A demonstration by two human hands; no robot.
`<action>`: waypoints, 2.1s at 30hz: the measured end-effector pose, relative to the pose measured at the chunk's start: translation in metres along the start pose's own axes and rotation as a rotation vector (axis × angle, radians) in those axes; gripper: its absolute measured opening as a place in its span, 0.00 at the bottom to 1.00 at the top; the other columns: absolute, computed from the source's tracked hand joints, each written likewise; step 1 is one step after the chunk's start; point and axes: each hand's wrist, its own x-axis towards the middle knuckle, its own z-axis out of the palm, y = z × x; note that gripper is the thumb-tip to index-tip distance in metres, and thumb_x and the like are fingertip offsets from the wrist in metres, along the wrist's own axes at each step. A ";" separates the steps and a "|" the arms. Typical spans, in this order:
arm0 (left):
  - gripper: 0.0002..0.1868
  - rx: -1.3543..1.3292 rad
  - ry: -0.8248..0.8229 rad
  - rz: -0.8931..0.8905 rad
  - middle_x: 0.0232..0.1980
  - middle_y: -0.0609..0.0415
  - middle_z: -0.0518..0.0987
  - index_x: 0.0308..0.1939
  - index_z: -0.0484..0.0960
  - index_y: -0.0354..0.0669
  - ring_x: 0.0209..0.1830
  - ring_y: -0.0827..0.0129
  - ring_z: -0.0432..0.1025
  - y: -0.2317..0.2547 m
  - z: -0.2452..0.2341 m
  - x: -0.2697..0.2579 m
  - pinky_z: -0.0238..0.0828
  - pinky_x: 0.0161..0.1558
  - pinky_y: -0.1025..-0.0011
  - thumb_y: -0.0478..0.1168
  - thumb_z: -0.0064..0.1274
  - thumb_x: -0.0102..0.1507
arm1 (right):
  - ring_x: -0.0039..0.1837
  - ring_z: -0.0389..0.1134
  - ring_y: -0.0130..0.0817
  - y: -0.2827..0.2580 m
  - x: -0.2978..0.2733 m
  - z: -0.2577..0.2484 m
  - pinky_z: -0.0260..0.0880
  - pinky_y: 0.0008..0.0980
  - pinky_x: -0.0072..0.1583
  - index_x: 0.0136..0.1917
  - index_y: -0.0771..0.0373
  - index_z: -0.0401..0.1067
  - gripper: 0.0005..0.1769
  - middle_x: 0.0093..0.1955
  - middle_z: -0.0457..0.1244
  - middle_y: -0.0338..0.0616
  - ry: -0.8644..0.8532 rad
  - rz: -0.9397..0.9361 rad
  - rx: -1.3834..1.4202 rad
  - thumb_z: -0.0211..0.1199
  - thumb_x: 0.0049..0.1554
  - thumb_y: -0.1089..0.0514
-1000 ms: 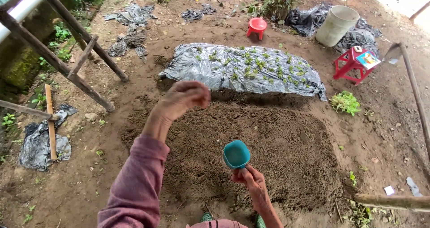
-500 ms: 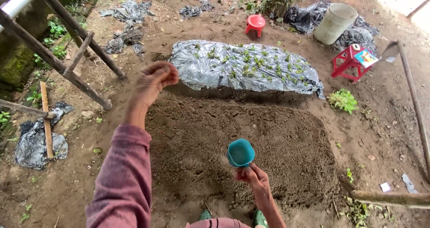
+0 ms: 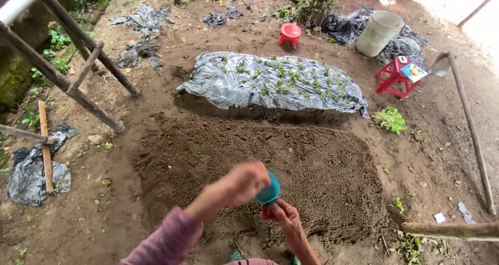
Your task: The person stands in a garden and repeatedly scoops small seeds from a blue cup with their right hand, scattering them over a prepared patch of soil. The camera shakes significantly throughout the process.
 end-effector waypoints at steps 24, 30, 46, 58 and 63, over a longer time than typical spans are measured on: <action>0.07 0.020 -0.030 0.809 0.42 0.46 0.86 0.45 0.85 0.38 0.39 0.64 0.82 -0.035 -0.076 0.040 0.87 0.46 0.70 0.33 0.52 0.68 | 0.49 0.75 0.39 -0.010 -0.008 -0.001 0.81 0.41 0.57 0.44 0.65 0.75 0.17 0.50 0.73 0.53 -0.007 -0.012 0.026 0.52 0.64 0.53; 0.09 0.617 0.573 0.131 0.41 0.52 0.85 0.49 0.83 0.46 0.29 0.71 0.76 -0.139 -0.118 0.133 0.74 0.30 0.76 0.39 0.47 0.72 | 0.47 0.75 0.40 -0.021 -0.013 -0.007 0.82 0.46 0.59 0.39 0.65 0.71 0.17 0.48 0.73 0.54 0.018 0.000 0.058 0.53 0.63 0.52; 0.11 -0.233 0.327 0.215 0.62 0.47 0.73 0.49 0.80 0.41 0.56 0.62 0.67 -0.108 -0.056 0.055 0.68 0.55 0.65 0.35 0.50 0.64 | 0.47 0.76 0.38 0.007 -0.017 -0.007 0.82 0.41 0.56 0.50 0.68 0.78 0.19 0.46 0.75 0.51 -0.010 0.076 -0.016 0.53 0.62 0.51; 0.02 1.190 -0.136 0.356 0.32 0.50 0.83 0.34 0.87 0.42 0.32 0.58 0.79 -0.108 0.057 0.093 0.77 0.37 0.61 0.35 0.62 0.61 | 0.44 0.72 0.33 0.011 -0.022 0.013 0.76 0.32 0.49 0.44 0.61 0.76 0.16 0.41 0.71 0.42 -0.150 -0.006 -0.141 0.54 0.64 0.50; 0.12 1.153 -0.141 0.323 0.29 0.52 0.82 0.34 0.86 0.37 0.26 0.65 0.76 -0.085 0.050 0.070 0.79 0.33 0.66 0.37 0.55 0.70 | 0.43 0.73 0.31 0.015 -0.024 0.008 0.74 0.31 0.48 0.43 0.61 0.77 0.16 0.40 0.71 0.41 -0.137 -0.014 -0.140 0.55 0.63 0.50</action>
